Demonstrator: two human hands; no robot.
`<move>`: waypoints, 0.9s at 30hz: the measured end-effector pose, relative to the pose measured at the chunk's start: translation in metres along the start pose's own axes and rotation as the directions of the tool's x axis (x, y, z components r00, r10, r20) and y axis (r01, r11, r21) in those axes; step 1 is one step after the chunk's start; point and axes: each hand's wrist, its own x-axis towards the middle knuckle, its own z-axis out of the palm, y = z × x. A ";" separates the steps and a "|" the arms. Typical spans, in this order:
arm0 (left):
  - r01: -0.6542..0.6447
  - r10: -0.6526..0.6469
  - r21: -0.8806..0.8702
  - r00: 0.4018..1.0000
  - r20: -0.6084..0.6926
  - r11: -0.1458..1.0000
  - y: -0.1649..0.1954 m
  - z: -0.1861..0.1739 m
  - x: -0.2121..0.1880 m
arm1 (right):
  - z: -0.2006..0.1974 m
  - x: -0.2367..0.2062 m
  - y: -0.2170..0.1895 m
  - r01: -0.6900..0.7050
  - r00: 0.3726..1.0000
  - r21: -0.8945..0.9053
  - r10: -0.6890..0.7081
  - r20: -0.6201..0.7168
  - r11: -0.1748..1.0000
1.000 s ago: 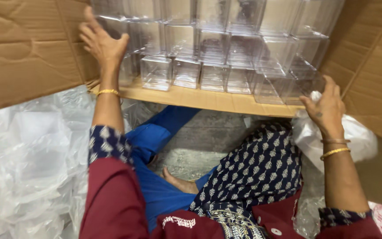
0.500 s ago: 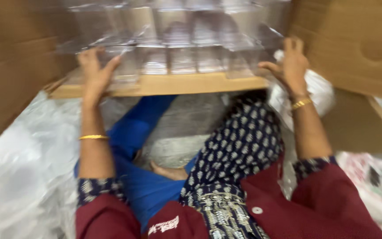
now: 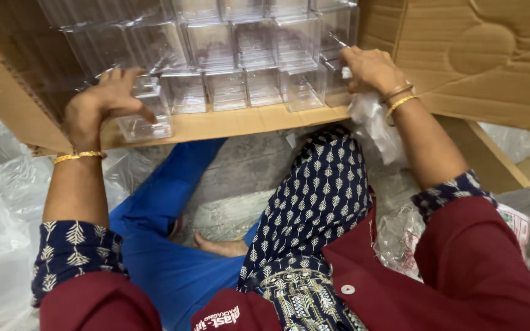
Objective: The person sits on the floor and repeatedly takes small clear plastic containers from a cardboard box, places them into a white plastic bag, and then puts the bag back into the box. The person handles the containers and bags by hand.
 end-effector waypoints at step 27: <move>-0.363 0.368 0.148 0.930 -0.012 0.920 0.163 0.229 -0.075 | -0.126 0.073 -0.097 0.089 0.980 -0.112 -0.066 0.188 0.990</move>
